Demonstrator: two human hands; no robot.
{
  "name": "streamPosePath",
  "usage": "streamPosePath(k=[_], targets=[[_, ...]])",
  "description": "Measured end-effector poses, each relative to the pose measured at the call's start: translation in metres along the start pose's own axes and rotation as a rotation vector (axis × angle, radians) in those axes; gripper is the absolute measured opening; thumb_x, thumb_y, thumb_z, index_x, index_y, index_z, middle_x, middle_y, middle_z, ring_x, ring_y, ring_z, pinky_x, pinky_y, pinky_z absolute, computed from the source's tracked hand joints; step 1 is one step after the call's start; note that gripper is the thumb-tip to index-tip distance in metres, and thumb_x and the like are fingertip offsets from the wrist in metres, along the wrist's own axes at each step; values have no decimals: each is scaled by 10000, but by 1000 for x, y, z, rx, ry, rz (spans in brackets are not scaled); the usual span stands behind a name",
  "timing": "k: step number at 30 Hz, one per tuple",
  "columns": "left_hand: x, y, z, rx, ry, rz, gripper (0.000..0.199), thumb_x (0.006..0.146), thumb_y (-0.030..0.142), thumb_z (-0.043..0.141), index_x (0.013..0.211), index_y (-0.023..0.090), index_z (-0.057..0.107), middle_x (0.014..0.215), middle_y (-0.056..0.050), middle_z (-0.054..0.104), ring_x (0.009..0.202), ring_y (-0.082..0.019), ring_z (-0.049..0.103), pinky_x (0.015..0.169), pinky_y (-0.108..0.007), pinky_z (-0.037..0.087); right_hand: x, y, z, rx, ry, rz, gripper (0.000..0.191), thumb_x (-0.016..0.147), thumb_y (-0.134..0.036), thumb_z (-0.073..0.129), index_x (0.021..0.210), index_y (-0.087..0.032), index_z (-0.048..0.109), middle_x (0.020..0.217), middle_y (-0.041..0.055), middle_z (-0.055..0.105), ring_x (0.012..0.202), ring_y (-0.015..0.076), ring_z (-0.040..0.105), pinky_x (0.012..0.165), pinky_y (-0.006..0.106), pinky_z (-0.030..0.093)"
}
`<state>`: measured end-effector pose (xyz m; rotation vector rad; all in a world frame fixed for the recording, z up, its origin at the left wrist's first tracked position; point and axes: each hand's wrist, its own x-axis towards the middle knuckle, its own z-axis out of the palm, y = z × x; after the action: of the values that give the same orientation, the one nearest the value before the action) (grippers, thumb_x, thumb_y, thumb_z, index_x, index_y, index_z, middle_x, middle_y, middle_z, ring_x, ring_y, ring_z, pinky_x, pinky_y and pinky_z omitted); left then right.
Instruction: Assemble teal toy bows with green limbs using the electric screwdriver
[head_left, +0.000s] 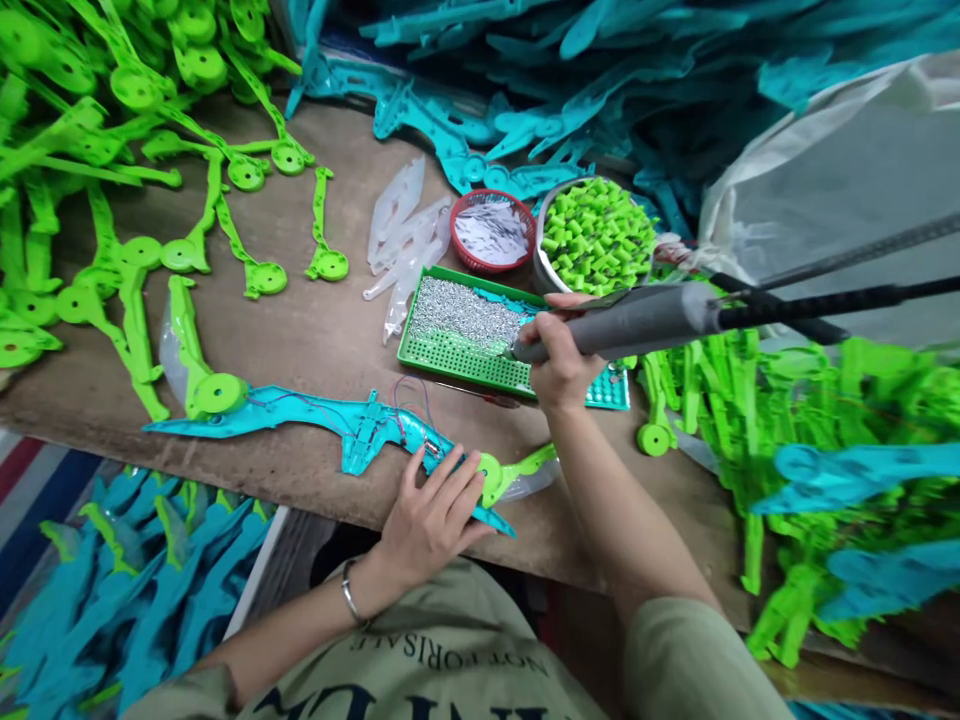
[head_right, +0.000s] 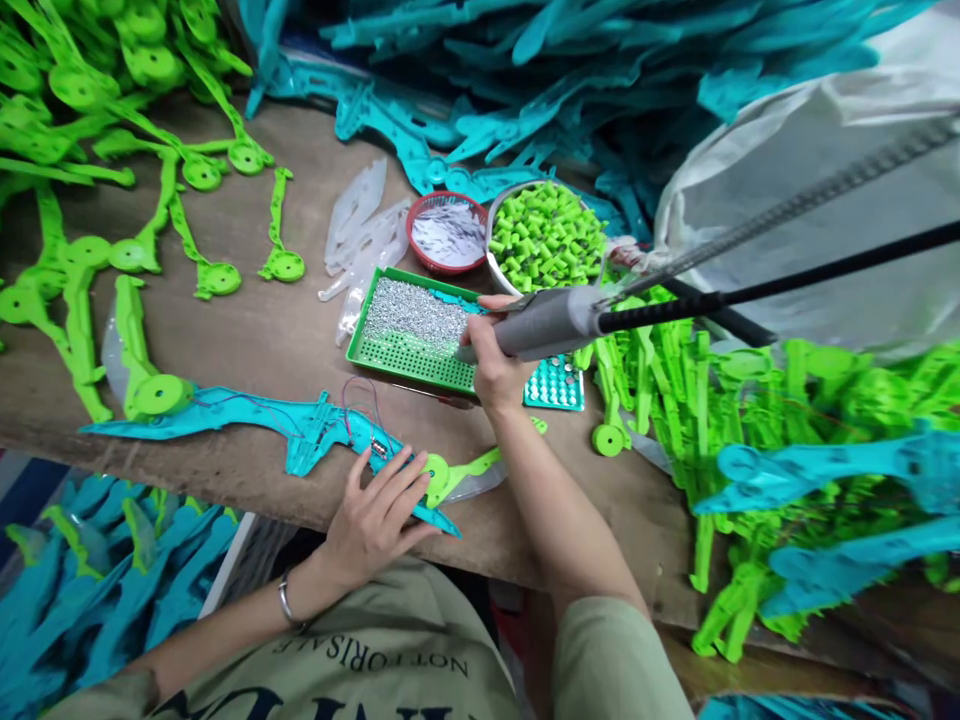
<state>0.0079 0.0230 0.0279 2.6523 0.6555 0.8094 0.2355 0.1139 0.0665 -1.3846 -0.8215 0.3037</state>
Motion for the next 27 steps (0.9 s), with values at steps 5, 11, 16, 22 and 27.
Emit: streamPosePath(k=[5, 11, 16, 22, 27], targets=[[-1, 0, 0, 1, -25, 3, 400, 976, 451, 637, 1247, 159, 665, 1344, -171, 693, 1336, -296, 610, 1256, -578, 251, 1, 4, 2, -57, 9, 8, 340, 832, -583, 655, 942, -272, 573, 592, -62, 517, 505, 158, 558, 580, 346, 504], [-2, 0, 3, 10, -30, -10, 289, 990, 320, 608, 1220, 158, 678, 1367, -136, 686, 1345, -275, 603, 1288, -552, 186, 5, 4, 5, -21, -25, 9, 299, 814, -530, 686, 935, -266, 616, 582, -60, 518, 497, 151, 550, 581, 344, 505], [-3, 0, 4, 18, -60, -4, 328, 944, 268, 666, 1258, 177, 678, 1391, -147, 668, 1345, -298, 602, 1252, -589, 280, 2, -30, 1, 11, 2, -41, 253, 837, -472, 658, 978, -264, 629, 577, -63, 472, 482, 146, 510, 550, 334, 464], [-4, 2, 5, -13, -100, -20, 345, 952, 258, 666, 1290, 188, 669, 1426, -150, 641, 1376, -313, 575, 1247, -620, 288, -53, -94, -31, 124, -133, 38, 167, 837, -403, 670, 895, -285, 567, 532, -74, 418, 428, 140, 448, 497, 328, 444], [-4, 1, 6, -12, -94, -10, 305, 983, 279, 637, 1272, 186, 666, 1415, -134, 651, 1383, -303, 569, 1245, -631, 290, -105, -104, -52, 101, -207, 191, 214, 843, -452, 680, 915, -303, 545, 519, -74, 442, 418, 156, 481, 471, 344, 462]])
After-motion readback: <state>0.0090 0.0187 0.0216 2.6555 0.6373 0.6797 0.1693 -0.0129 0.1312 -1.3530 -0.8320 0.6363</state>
